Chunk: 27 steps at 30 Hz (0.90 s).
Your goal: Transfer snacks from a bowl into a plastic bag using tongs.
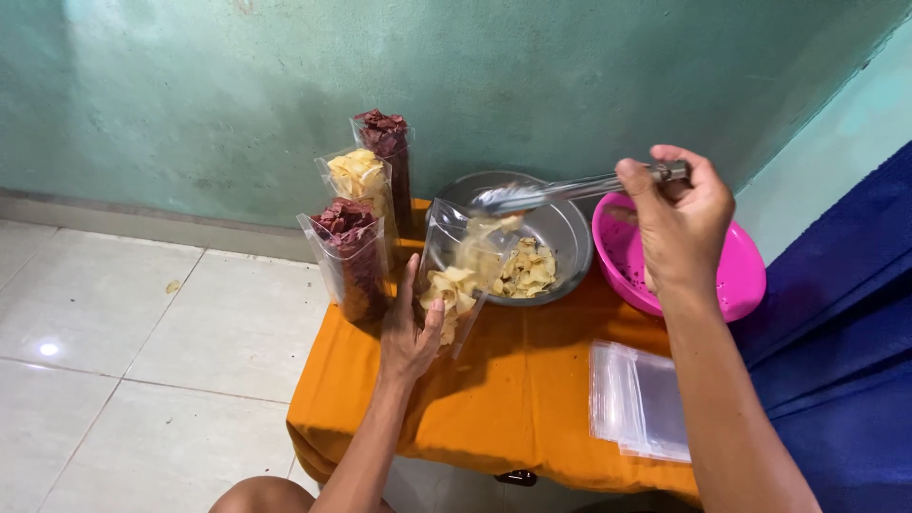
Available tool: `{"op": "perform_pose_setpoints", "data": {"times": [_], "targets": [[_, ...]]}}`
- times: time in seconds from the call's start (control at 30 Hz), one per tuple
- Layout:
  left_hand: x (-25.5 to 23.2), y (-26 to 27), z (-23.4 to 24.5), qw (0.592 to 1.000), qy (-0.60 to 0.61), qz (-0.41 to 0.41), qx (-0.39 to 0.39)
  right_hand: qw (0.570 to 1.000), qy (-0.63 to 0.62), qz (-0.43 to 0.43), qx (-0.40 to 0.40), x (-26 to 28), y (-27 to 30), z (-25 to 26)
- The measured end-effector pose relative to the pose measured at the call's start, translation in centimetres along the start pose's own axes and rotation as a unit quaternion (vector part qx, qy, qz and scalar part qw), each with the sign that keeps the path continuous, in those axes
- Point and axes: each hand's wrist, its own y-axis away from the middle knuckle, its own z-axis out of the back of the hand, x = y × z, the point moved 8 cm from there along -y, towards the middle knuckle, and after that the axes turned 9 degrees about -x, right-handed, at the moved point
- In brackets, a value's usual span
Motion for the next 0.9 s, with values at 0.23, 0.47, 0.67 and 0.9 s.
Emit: {"op": "perform_pose_setpoints", "data": {"times": [0.23, 0.47, 0.67, 0.9], "targets": [[0.1, 0.2, 0.2, 0.999, 0.018, -0.045, -0.016, 0.995, 0.042, 0.008, -0.094, -2.8, 4.2, 2.6], [1.4, 1.7, -1.0, 0.999, 0.032, 0.032, 0.021, 0.95, 0.303, 0.072, -0.004, -7.0, 8.0, 2.4], [-0.4, 3.1, -0.6, 0.984, 0.031, 0.161, 0.075, 0.891, 0.394, 0.218, 0.058, -2.1, 11.5, 0.5], [-5.7, 6.5, -3.2, 0.983, 0.034, -0.045, 0.173, 0.948, 0.234, 0.01, 0.215, 0.9, 21.8, -4.7]]}}
